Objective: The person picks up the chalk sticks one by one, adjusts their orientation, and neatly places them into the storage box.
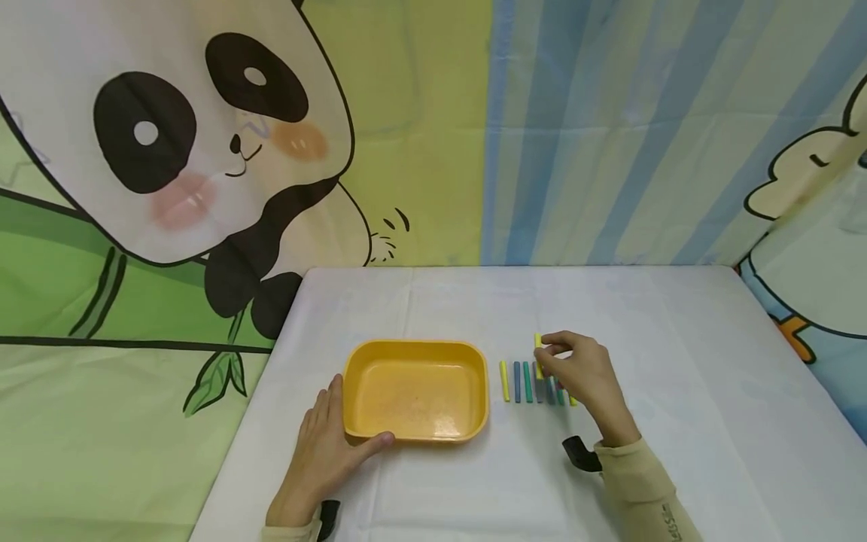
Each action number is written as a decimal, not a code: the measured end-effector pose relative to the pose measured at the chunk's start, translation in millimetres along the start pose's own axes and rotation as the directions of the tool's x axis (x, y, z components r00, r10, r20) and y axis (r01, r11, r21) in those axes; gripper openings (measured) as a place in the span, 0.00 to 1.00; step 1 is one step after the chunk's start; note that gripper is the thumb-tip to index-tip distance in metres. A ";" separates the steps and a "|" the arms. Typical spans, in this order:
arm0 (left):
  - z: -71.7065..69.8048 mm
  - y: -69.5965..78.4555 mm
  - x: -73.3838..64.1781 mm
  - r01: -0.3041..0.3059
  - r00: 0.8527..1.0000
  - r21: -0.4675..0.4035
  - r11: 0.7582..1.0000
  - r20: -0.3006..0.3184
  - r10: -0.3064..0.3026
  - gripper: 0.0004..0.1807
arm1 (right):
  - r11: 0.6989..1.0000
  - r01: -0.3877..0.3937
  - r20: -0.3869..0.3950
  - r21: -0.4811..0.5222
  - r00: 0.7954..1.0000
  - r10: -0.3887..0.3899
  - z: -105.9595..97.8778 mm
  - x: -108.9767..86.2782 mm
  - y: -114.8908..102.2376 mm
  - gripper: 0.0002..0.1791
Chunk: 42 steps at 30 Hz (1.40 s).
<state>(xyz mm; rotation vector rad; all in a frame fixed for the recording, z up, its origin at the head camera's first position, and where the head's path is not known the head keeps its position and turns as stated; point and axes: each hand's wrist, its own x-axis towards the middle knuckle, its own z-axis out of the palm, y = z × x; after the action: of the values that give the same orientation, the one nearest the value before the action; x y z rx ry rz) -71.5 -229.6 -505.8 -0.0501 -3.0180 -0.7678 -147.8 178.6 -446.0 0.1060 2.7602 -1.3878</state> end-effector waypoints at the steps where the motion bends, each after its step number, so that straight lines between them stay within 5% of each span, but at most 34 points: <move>1: -0.5 0.2 0.2 -0.002 1.000 -0.002 1.000 -0.001 0.002 0.76 | 1.000 0.006 0.007 0.021 1.000 -0.006 4.7 0.7 -5.9 0.22; 11: 0.7 1.7 0.4 -0.011 1.000 -0.014 1.000 0.011 0.011 0.75 | 0.983 0.052 0.082 0.177 0.994 -0.068 48.6 6.5 -55.8 0.17; 26: 1.9 0.9 1.4 0.006 1.000 -0.017 1.000 0.029 -0.006 0.75 | 0.925 0.049 0.200 0.376 0.971 -0.133 95.3 1.6 -93.9 0.16; 42: -0.1 -0.9 -0.5 -0.028 1.000 -0.049 0.998 -0.004 0.027 0.73 | 0.919 -0.072 0.301 0.387 0.952 -0.052 158.9 1.7 -121.1 0.12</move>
<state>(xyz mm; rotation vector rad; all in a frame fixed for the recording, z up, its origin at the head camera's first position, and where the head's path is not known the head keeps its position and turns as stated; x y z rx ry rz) -71.1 -230.4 -506.2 -0.0910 -2.9884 -0.8379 -157.4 -21.0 -443.9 -0.0762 2.2002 -1.7698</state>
